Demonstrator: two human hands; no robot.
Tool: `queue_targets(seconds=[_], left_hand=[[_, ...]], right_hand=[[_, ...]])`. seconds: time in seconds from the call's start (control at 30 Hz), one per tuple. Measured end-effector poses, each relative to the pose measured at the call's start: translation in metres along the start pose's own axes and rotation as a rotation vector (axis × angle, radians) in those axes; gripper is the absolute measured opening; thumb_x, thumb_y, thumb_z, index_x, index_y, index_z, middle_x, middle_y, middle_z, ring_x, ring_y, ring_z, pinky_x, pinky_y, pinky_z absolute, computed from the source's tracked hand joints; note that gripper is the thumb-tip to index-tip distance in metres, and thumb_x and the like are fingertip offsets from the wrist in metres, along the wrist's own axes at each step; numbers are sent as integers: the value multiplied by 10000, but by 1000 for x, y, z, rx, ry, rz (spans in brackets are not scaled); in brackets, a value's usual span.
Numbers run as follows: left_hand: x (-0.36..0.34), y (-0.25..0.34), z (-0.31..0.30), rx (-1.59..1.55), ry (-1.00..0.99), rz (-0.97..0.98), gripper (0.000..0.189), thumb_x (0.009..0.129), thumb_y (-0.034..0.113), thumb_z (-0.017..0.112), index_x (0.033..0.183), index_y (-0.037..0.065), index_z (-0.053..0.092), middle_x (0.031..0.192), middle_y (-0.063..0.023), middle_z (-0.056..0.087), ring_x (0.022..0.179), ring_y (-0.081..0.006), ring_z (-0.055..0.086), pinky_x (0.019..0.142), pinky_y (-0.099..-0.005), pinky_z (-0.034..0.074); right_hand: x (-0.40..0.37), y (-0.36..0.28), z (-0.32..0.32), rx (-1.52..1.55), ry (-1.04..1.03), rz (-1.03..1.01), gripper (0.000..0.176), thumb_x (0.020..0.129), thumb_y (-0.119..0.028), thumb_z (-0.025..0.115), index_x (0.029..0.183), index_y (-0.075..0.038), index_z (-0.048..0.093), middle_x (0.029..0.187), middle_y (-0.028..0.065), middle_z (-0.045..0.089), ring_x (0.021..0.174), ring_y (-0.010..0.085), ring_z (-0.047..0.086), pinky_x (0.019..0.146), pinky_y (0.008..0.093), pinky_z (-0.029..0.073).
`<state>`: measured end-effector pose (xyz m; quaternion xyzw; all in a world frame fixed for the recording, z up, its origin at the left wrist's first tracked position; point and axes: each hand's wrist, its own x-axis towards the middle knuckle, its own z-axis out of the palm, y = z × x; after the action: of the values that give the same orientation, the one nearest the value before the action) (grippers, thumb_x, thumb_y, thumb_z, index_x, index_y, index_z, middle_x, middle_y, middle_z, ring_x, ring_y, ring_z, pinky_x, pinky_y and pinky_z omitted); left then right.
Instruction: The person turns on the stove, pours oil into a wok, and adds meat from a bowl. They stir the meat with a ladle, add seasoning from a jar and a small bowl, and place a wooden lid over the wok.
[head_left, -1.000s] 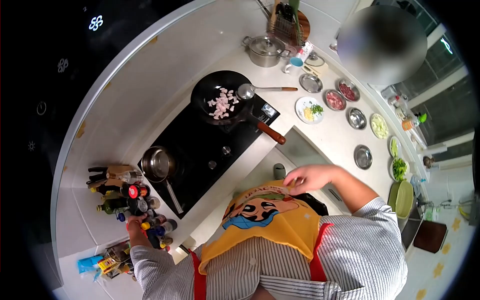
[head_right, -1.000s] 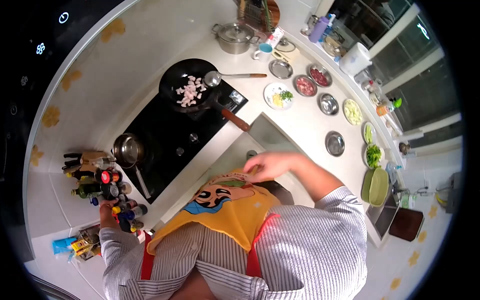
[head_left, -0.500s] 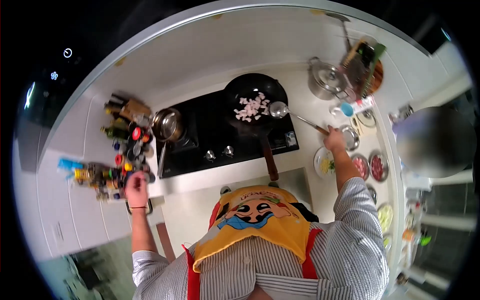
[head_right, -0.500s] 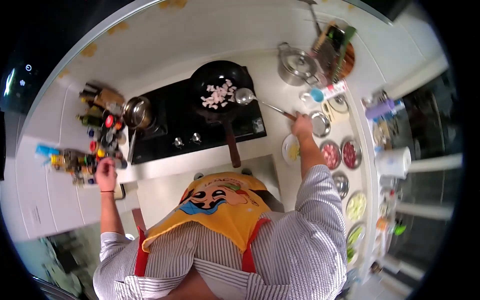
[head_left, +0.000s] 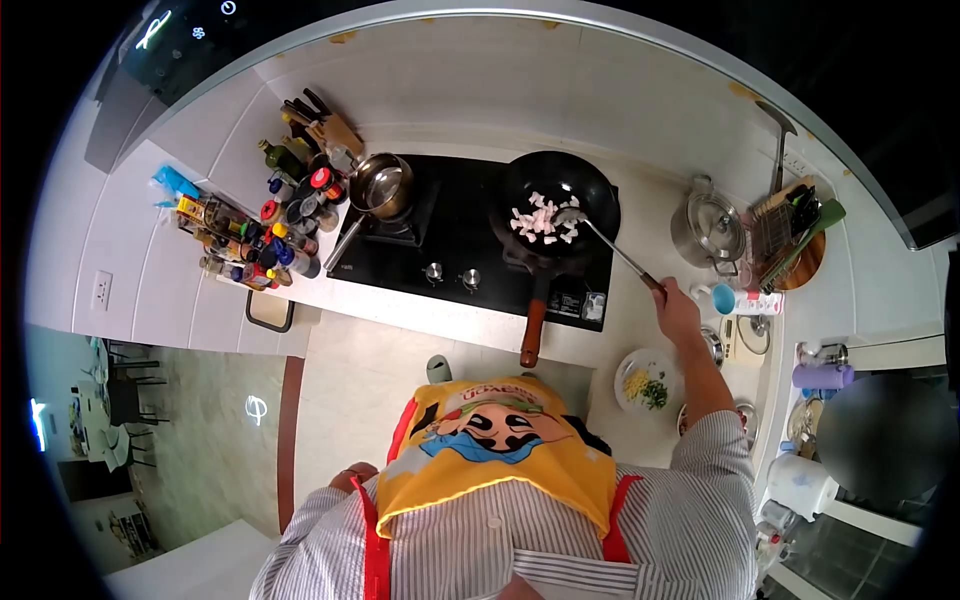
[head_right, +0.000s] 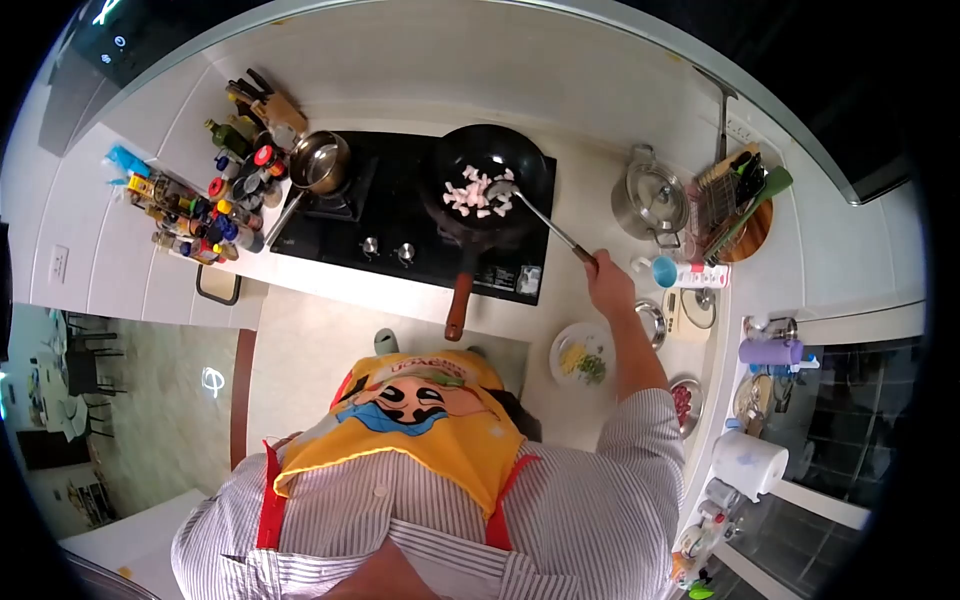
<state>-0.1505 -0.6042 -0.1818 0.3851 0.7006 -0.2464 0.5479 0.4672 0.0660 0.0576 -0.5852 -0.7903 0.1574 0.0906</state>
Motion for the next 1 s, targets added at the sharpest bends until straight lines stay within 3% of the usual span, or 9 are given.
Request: queue_targets(seconds=[0.17,0.2,0.23,0.27,0.33,0.4,0.5,0.57,1.0], left_hand=[[40,31,-62,357,-36,42,596,975,491,599,1403,76,602,1367,-182,649,1292,-316,601,1093,-407,476],[54,29,-83,378,187,237,569,1002,476,540,1386,63,614,1423,-167,609,1330,-320,567,1131,-403,445],[25,88,-119,-132,336,36,583,980,456,596,1379,32,616,1438,-168,600,1348,-309,555,1148,-381,425],[23,130,-154,-198,472,131,510,944,296,667,1370,19,623,1376,-196,643,1275,-314,611,1083,-379,475],[4,222,-219,-613,476,305,477,942,220,664,1355,-14,621,1277,-186,698,1096,-255,685,969,-328,527],[-16,310,-263,-939,280,560,438,954,252,678,1325,20,647,1058,-69,729,843,-141,640,781,-280,522],[-80,412,-309,-964,-98,742,449,997,326,646,1388,108,614,1200,-50,727,944,-143,679,799,-251,506],[-111,451,-322,-941,-306,681,469,1016,376,623,1400,107,594,1264,-66,711,978,-153,689,817,-256,509],[-114,446,-332,-626,-281,831,534,1042,496,537,1273,30,656,1171,-81,698,932,-165,698,831,-288,562]], right_hand=[[11,-78,-22,7,15,-40,287,1028,-295,535,1272,-145,536,876,223,709,842,467,671,760,574,524],[12,-91,-21,24,14,-39,305,1026,-284,533,1298,-147,542,879,230,709,848,466,672,768,571,527],[13,-101,-15,18,21,-33,305,1026,-284,533,1298,-147,542,879,230,709,848,466,672,768,571,527],[14,-110,-4,40,26,-45,323,1021,-271,535,1318,-146,552,886,232,710,851,465,672,775,566,531],[11,-132,2,38,24,-63,369,1010,-245,543,1363,-143,572,885,232,710,843,454,676,789,550,542],[-3,-157,-15,-18,7,-79,358,1005,-237,546,1348,-144,584,882,225,712,841,444,680,784,544,545],[-30,-202,-68,-132,-30,-92,330,982,-215,564,1300,-147,618,878,198,719,835,415,689,765,525,552],[-47,-231,-100,-246,-76,-78,295,964,-206,579,1246,-144,643,875,191,721,835,407,692,752,527,551],[-14,-241,-20,-139,110,139,302,954,-184,570,1231,-103,662,950,255,720,914,459,686,823,549,546]])
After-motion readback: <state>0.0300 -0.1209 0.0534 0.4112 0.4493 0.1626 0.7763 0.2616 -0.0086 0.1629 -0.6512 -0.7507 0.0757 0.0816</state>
